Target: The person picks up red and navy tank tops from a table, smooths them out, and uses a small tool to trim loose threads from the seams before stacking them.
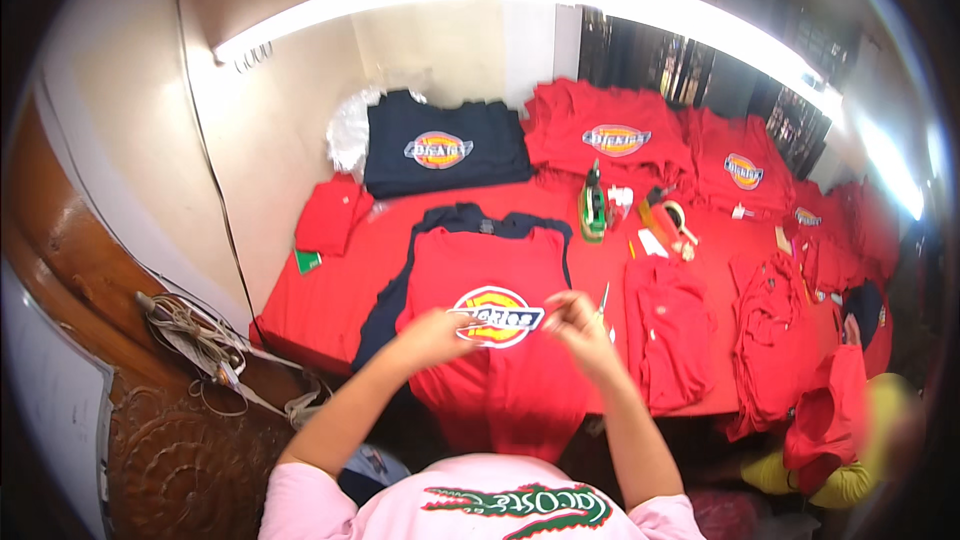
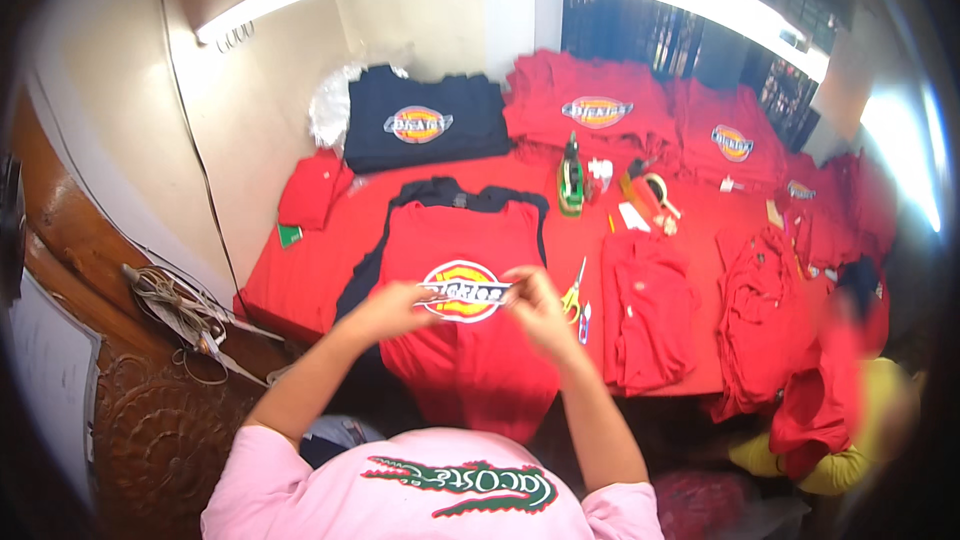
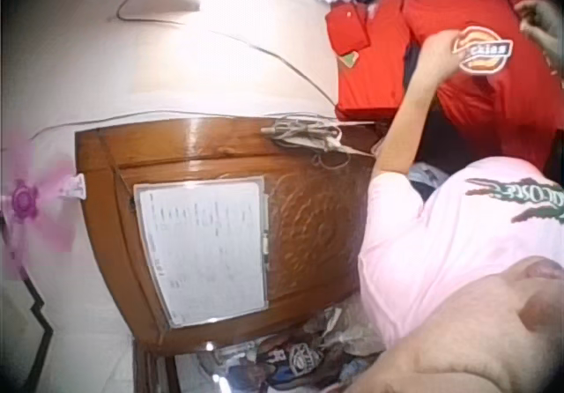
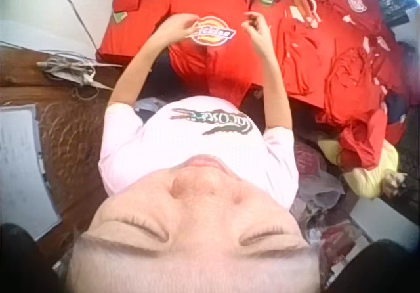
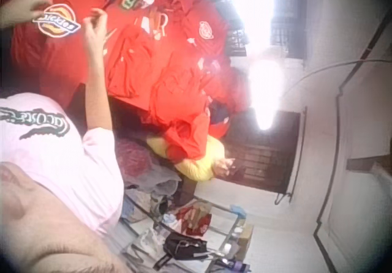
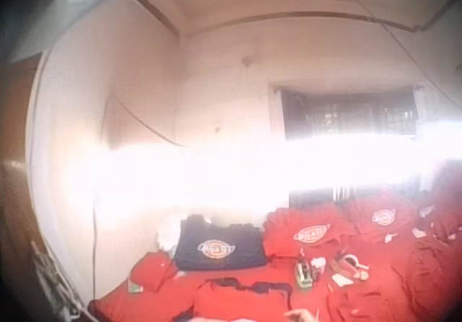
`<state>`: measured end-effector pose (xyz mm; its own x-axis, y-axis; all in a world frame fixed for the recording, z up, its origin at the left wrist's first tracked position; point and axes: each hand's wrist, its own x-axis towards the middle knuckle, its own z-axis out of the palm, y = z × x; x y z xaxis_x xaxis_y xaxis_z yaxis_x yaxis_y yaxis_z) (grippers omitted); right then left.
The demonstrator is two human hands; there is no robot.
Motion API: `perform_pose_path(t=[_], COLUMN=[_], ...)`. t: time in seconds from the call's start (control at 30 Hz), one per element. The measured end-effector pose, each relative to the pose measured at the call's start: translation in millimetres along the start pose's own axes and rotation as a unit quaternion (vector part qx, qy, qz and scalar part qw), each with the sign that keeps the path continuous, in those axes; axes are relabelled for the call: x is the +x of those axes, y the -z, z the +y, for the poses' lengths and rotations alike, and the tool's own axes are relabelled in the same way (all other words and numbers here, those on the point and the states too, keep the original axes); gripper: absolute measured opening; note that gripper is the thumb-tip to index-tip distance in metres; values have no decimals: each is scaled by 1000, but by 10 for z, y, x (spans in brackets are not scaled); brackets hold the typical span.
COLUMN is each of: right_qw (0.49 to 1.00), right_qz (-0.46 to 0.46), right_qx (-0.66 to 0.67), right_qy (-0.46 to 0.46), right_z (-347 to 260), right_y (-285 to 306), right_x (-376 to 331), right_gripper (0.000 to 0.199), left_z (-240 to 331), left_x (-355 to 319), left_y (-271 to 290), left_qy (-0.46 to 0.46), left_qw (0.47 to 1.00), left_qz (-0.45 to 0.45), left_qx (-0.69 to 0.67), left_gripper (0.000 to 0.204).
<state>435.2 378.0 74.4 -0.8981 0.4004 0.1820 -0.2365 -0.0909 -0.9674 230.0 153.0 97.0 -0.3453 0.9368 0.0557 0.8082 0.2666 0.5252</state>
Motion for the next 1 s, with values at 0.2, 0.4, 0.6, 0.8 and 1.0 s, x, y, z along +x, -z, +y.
perform_pose_path(t=[0.2, 0.4, 0.6, 0.8, 1.0], right_qw=[947, 895, 866, 838, 867], right_qz=[-244, -217, -218, -165, 108], right_qx=[-141, -347, -410, -475, -401], right_qy=[-157, -178, -185, -211, -275], right_z=[-48, -4, -27, 326, 742], right_y=[-939, -838, -886, -462, 399], right_x=[-815, -854, -751, -824, -1069], right_gripper=[27, 28, 36, 38, 38], left_z=[-233, 166, 8, 531, -462], left_x=[-816, -695, -783, -604, -721], left_y=[-2153, -2176, -2290, -1522, -1517], left_qy=[144, 11, -2, 148, 310], left_qw=[859, 965, 976, 918, 876], left_qz=[-222, -240, -198, -336, 23], left_qx=[-439, -108, -88, -147, -368], left_gripper=[26, 27, 28, 44, 32])
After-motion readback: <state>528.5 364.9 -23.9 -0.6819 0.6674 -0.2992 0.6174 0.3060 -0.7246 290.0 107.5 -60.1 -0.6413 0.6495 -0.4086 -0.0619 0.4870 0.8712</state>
